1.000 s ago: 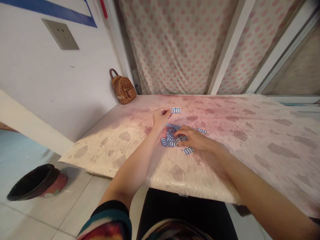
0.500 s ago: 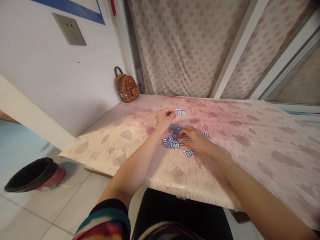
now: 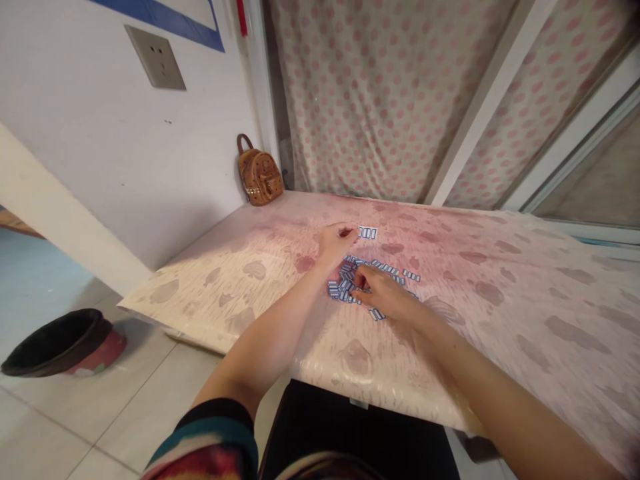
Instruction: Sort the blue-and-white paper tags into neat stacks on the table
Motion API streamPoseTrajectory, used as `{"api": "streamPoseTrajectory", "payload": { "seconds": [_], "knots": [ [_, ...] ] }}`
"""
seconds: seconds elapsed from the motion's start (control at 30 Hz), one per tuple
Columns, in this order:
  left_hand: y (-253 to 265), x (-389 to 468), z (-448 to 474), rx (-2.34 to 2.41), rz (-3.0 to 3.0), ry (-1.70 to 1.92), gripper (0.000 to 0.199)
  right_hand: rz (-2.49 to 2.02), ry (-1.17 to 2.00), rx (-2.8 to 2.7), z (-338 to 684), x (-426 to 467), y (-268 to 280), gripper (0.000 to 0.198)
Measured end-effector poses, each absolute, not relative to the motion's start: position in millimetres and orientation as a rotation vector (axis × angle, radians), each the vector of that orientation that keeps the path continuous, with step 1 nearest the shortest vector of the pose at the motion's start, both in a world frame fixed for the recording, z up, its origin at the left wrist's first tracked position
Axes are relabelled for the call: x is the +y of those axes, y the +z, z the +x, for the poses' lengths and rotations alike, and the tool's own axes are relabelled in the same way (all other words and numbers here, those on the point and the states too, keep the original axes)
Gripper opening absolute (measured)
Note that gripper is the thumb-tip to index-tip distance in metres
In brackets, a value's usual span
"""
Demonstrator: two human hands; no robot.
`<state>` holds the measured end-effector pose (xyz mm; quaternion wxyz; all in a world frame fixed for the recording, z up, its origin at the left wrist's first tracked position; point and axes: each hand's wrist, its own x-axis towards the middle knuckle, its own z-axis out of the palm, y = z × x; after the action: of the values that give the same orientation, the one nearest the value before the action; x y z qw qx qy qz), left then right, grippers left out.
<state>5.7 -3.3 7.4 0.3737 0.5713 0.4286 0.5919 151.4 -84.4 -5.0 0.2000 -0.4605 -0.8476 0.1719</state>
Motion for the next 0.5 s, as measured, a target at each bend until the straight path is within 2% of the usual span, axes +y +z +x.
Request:
{"api": "streamPoseTrajectory", "payload": {
  "seconds": [0.23, 0.33, 0.5],
  "knots": [
    [-1.2, -4.2, 9.1, 1.155, 1.526, 1.523, 0.01, -1.209, 0.682, -2.172, 160.5, -76.7, -9.0, 0.012],
    [-7.2, -7.2, 13.2, 1.225, 1.65, 1.519, 0.01, -1.178, 0.685, -2.085, 167.2, -70.8, -10.7, 0.004],
    [-6.4, -18.0, 19.6, 1.335, 1.86, 1.442, 0.009, -1.215, 0.725, -1.932, 172.5, -65.1, -10.3, 0.018]
  ]
}}
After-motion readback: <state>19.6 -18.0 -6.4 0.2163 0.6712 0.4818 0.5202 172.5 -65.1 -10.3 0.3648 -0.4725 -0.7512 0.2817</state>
